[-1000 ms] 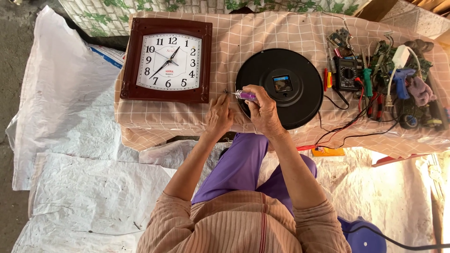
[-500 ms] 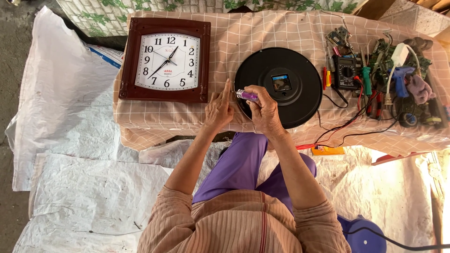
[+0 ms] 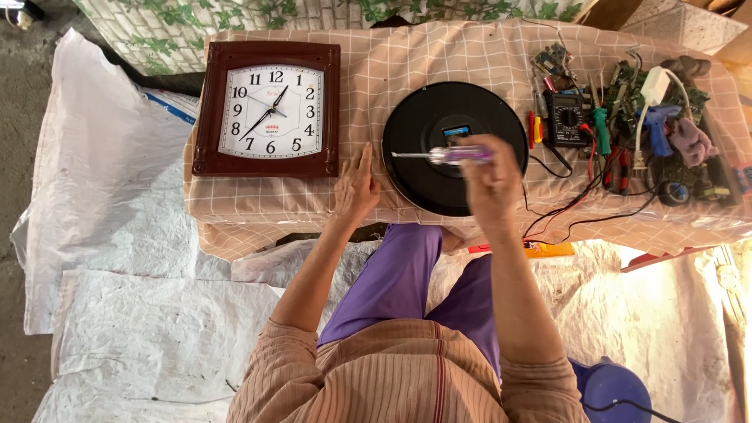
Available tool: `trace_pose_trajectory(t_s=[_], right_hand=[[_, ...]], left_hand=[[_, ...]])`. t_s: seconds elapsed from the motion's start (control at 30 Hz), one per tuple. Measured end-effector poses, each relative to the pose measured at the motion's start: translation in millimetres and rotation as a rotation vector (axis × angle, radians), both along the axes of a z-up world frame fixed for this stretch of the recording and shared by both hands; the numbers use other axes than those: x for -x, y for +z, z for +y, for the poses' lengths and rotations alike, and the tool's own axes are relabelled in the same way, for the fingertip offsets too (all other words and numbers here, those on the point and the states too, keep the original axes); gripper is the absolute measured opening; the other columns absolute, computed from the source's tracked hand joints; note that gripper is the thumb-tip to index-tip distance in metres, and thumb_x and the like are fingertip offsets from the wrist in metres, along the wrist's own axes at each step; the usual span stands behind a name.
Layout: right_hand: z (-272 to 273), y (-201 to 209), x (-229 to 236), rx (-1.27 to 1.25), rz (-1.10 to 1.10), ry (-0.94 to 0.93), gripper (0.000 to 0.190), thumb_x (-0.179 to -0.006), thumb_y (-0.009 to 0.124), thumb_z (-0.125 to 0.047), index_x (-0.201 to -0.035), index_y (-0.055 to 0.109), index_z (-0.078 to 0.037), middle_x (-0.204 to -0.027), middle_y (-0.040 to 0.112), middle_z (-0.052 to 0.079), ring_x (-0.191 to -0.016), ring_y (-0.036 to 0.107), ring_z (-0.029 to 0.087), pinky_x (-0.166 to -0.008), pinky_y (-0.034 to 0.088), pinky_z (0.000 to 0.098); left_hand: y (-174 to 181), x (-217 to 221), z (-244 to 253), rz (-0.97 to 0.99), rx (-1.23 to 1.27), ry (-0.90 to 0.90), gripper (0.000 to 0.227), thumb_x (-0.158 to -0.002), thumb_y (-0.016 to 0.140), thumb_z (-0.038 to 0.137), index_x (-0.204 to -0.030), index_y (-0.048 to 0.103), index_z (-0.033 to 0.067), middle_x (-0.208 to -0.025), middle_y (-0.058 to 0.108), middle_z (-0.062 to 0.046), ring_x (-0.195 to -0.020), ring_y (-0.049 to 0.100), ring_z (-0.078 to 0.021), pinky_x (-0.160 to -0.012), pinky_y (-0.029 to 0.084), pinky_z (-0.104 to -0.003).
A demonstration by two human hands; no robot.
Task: The person removes the back cover of a round wall clock, then uses a screwdriver to tighten screws on the back of the clock mechanism. The person also handles a square wall clock and a small purple component during the process.
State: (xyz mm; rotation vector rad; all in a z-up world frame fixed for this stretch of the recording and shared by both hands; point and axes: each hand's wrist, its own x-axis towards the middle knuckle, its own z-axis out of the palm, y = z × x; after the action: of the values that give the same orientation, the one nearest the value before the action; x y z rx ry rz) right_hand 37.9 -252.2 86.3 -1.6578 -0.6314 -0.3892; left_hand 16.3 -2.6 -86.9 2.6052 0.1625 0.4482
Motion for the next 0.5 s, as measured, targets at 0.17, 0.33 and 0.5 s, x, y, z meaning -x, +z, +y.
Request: trace_pose_trajectory(t_s=[0.17,0.33,0.5], right_hand=[[-43,9,-6,-0.386,0.183,-0.120,0.024,-0.103,0.063,-0.011,-0.126,0.059,-0.007,-0.106,0.066,0.015,-0.099,0.068,0.022,-0.089,0.063,0.0377],[-95,-23,-14,-0.841,0.502,-0.250,0.017,-0.099,0.061,-0.014,-0.116,0.059,-0.014,-0.085,0.064,0.010,-0.077,0.071,0.022,-0.077,0.071,0.0423],[-135,-100,-27,-0.965,0.772,-0.237,0.018,-0.096,0.060,-0.030,-0.109,0.062,-0.018,-0.078,0.065,0.004,-0.067,0.070,0.021,-0.060,0.061,0.0334]], left_hand=[[27,1,-8,-0.210,0.036,-0.032,0.070,-0.086,0.061,0.003,-0.153,0.046,0.0087,-0.140,0.057,-0.016,-0.115,0.059,-0.0349,-0.089,0.055,-0.043],[23,-27,-13,-0.290,0.160,-0.112,0.058,-0.091,0.060,0.000,-0.149,0.053,0.0062,-0.137,0.059,-0.019,-0.118,0.062,-0.0371,-0.097,0.051,-0.046],[5,-69,-10,-0.190,0.309,-0.105,0.058,-0.093,0.065,0.013,-0.148,0.053,0.0043,-0.136,0.058,-0.023,-0.119,0.060,-0.0444,-0.096,0.051,-0.052]])
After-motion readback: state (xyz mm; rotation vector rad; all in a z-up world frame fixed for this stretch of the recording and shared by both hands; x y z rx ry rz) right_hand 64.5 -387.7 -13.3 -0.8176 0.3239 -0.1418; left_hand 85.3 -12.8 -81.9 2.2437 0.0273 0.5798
